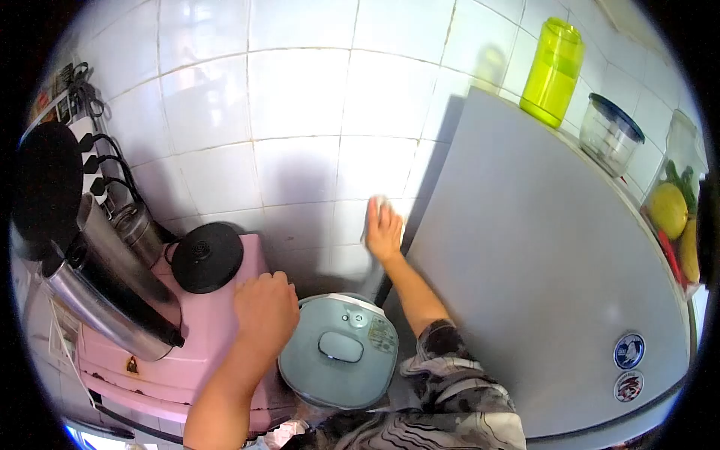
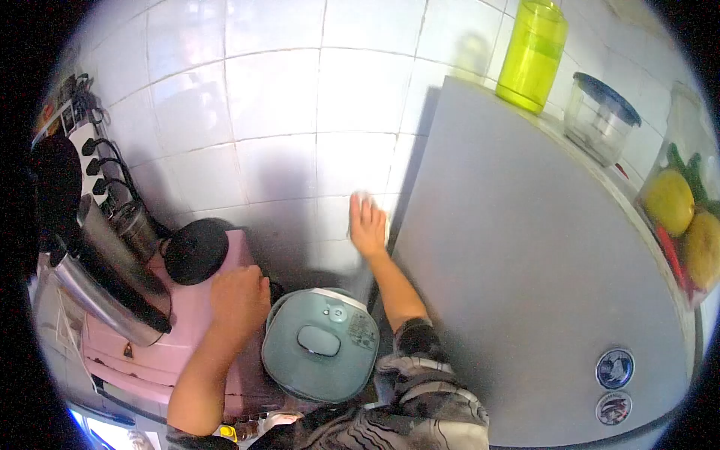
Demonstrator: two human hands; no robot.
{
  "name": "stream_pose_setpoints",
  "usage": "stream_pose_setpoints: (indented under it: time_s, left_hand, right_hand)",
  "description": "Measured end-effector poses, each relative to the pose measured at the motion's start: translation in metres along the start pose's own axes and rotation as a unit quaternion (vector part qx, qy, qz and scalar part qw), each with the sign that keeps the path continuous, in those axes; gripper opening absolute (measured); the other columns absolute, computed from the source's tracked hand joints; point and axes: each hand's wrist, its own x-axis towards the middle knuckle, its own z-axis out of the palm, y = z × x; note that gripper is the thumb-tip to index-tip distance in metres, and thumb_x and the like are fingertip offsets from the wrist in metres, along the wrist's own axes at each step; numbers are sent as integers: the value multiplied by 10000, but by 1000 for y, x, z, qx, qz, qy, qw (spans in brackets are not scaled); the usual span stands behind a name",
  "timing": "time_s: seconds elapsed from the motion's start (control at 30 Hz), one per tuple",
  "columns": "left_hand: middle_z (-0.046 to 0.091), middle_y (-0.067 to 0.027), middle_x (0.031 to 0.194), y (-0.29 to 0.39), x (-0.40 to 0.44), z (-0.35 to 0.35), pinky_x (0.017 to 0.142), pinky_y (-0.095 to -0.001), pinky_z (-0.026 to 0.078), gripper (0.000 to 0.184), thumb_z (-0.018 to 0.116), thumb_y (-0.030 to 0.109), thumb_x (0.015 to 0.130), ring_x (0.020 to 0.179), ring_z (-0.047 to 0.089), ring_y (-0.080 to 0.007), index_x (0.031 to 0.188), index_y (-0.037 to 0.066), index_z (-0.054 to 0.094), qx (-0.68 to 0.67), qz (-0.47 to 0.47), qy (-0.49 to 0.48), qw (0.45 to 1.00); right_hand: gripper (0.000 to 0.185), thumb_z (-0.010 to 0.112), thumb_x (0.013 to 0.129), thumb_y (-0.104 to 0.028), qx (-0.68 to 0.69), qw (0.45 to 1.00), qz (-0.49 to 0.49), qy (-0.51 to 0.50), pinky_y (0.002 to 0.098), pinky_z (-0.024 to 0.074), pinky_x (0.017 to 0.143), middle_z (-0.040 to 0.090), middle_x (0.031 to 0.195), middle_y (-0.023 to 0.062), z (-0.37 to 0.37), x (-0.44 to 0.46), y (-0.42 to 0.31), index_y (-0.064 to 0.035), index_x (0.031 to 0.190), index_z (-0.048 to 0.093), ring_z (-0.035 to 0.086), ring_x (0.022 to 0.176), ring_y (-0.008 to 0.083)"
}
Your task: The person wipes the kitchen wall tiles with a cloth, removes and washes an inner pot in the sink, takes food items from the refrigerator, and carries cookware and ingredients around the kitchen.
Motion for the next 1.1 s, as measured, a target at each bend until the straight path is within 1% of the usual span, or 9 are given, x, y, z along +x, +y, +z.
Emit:
stream_pose_setpoints:
  time_s: [0.23,0.3,0.33,0.37,0.7,0.83,0.9,1.03,1.1]
  left_hand:
    - [626,-121,762,-10,6,-11,722,-439,425,170,591,223,819,765,605,-298,761,64,606,26,-31,29,999]
    - [634,-104,767,-16,10,-13,736,-425,417,162,580,221,835,774,608,-273,774,74,612,33,-42,30,998]
    - [633,-103,763,-15,12,-12,731,-418,414,160,580,221,835,773,608,-270,774,77,612,31,-46,20,998]
    - [633,-102,758,-16,11,-11,727,-410,411,158,579,221,835,773,608,-267,773,79,612,30,-48,0,998]
    - [633,-101,763,-15,7,-13,726,-403,409,144,600,213,816,780,610,-261,773,77,618,44,-55,4,998]
    - [635,-98,756,-16,9,-14,727,-400,409,127,609,199,793,778,617,-262,767,75,618,42,-40,5,998]
    - [634,-96,752,-15,7,-12,726,-400,409,118,611,190,785,770,619,-262,766,74,617,39,-45,1,998]
    - [642,-123,789,-14,9,-10,743,-442,438,182,588,231,823,789,614,-295,783,58,628,29,-50,-32,998]
    - [642,-123,786,-15,7,-9,747,-442,437,182,589,231,822,791,615,-295,780,58,627,24,-51,-35,998]
  right_hand:
    - [555,460,836,-148,7,973,-203,-113,441,396,857,487,1183,172,8,-54,-1,-68,1379,378,501,1006,326]
    - [516,450,869,-136,41,983,-69,-163,452,392,869,504,1167,191,5,-36,-8,-54,1372,373,502,1013,338]
    - [474,429,909,-131,119,932,105,-325,470,386,875,513,1159,214,-25,8,-13,-37,1369,357,502,1012,358]
    - [450,411,933,-123,63,994,75,-47,482,380,876,511,1145,242,-8,3,-16,-34,1369,346,490,1020,379]
    - [446,441,913,-99,90,990,18,-107,462,389,874,486,1116,237,7,-52,-17,-50,1353,386,483,1022,372]
    - [598,544,816,-22,197,929,189,-248,478,411,828,477,1114,250,4,-6,-19,-29,1377,340,499,979,398]
    - [580,553,840,-27,110,985,136,4,463,411,836,482,1118,266,8,20,-22,-28,1378,337,490,982,393]
    - [445,427,963,-264,349,892,286,20,451,358,939,516,1169,285,-47,130,-58,83,1236,472,487,1047,413]
    - [408,489,880,-100,180,971,-11,158,414,411,887,528,1165,242,-44,159,-72,60,1255,464,514,1011,363]
